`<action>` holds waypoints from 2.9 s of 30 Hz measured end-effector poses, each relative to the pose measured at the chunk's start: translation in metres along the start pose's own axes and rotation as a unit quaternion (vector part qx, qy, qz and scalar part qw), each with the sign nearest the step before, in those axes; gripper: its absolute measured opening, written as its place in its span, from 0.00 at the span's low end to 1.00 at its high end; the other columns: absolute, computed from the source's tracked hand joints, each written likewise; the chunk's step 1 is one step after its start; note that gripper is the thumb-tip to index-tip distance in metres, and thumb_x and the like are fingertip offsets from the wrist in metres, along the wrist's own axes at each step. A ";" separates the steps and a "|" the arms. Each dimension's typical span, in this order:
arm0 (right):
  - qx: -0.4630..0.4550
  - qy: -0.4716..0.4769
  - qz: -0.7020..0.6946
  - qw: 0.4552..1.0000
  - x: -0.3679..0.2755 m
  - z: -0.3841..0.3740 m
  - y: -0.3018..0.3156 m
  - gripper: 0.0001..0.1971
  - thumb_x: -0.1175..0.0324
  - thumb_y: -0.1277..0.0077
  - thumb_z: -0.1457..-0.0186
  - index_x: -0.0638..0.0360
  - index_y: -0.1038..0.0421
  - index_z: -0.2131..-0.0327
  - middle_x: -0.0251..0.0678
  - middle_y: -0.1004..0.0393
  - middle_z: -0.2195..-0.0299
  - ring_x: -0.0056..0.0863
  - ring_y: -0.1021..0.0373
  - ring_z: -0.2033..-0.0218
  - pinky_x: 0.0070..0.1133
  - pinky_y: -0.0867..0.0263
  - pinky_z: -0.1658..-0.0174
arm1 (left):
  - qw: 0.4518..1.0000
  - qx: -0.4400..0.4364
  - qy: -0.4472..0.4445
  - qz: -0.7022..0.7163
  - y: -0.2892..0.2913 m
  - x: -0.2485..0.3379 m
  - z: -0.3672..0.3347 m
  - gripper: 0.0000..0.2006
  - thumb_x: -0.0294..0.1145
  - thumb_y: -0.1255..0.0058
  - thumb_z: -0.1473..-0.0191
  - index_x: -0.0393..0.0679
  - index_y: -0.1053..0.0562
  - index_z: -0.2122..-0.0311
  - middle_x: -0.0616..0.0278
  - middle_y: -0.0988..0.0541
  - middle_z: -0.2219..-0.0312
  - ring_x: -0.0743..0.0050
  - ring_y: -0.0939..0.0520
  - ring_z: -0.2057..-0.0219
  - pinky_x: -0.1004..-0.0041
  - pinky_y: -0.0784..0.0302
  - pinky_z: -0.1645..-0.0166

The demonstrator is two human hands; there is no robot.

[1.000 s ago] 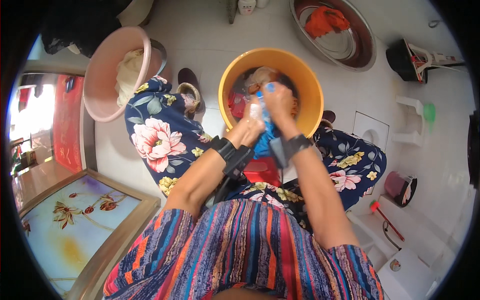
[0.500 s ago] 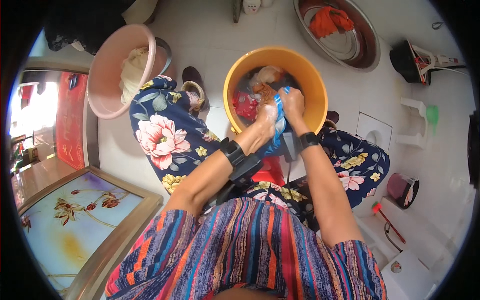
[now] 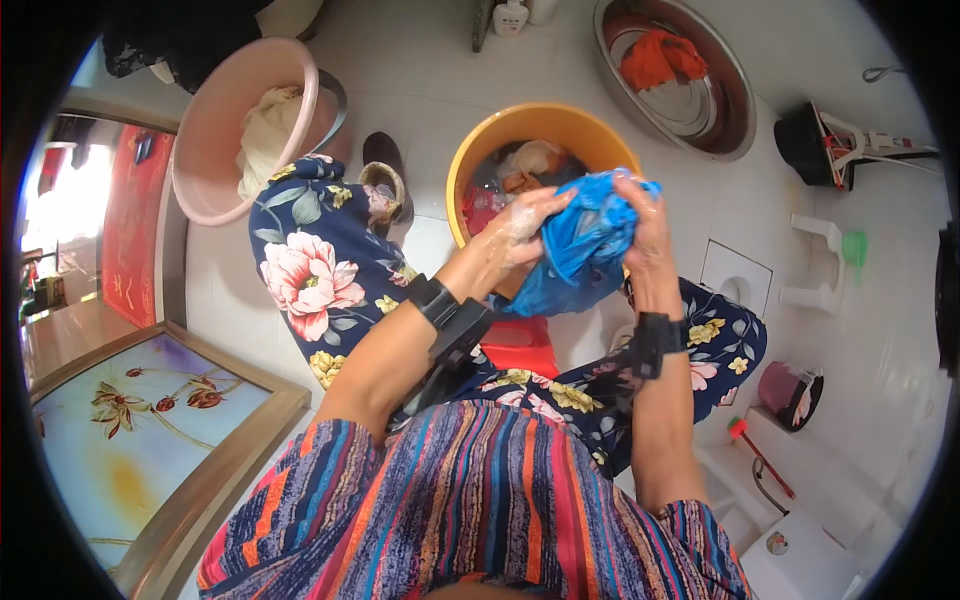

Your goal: Hand washing clothes in a bucket using soap and scrubbing by hand.

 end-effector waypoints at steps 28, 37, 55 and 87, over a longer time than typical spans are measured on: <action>0.142 0.191 0.596 0.767 0.038 -0.014 -0.034 0.20 0.52 0.55 0.52 0.62 0.29 0.80 0.51 0.31 0.82 0.48 0.32 0.77 0.34 0.36 0.72 | 0.977 0.192 -0.091 0.017 0.056 -0.021 -0.010 0.13 0.45 0.56 0.47 0.47 0.29 0.67 0.66 0.26 0.73 0.77 0.26 0.74 0.75 0.30 0.73; -0.155 -0.026 0.565 0.810 0.041 -0.014 -0.015 0.20 0.51 0.44 0.57 0.59 0.27 0.69 0.40 0.28 0.76 0.29 0.31 0.76 0.23 0.36 0.68 | 0.981 0.054 -0.136 -0.127 0.019 0.031 -0.003 0.12 0.42 0.52 0.48 0.42 0.31 0.68 0.65 0.29 0.74 0.82 0.29 0.69 0.80 0.34 0.63; -0.014 0.401 0.523 0.752 0.007 0.011 -0.037 0.03 0.78 0.54 0.64 0.59 0.32 0.80 0.38 0.31 0.75 0.37 0.33 0.69 0.27 0.36 0.64 | 0.941 0.189 -0.218 -0.177 0.058 0.015 0.004 0.13 0.41 0.45 0.52 0.47 0.34 0.77 0.73 0.35 0.80 0.85 0.37 0.75 0.82 0.42 0.71; 0.052 0.238 0.672 0.699 0.058 0.024 -0.071 0.16 0.57 0.57 0.49 0.55 0.29 0.82 0.47 0.30 0.84 0.46 0.31 0.81 0.36 0.35 0.76 | 0.951 0.284 -0.117 0.033 0.135 -0.042 -0.006 0.12 0.43 0.59 0.46 0.47 0.30 0.74 0.70 0.31 0.82 0.78 0.31 0.81 0.72 0.35 0.77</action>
Point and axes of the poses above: each hand's wrist, its own z-axis away from the middle knuckle, its own y-axis out of the back of the hand, x = y × z, the point moved 9 cm from there along -z, towards the middle knuckle
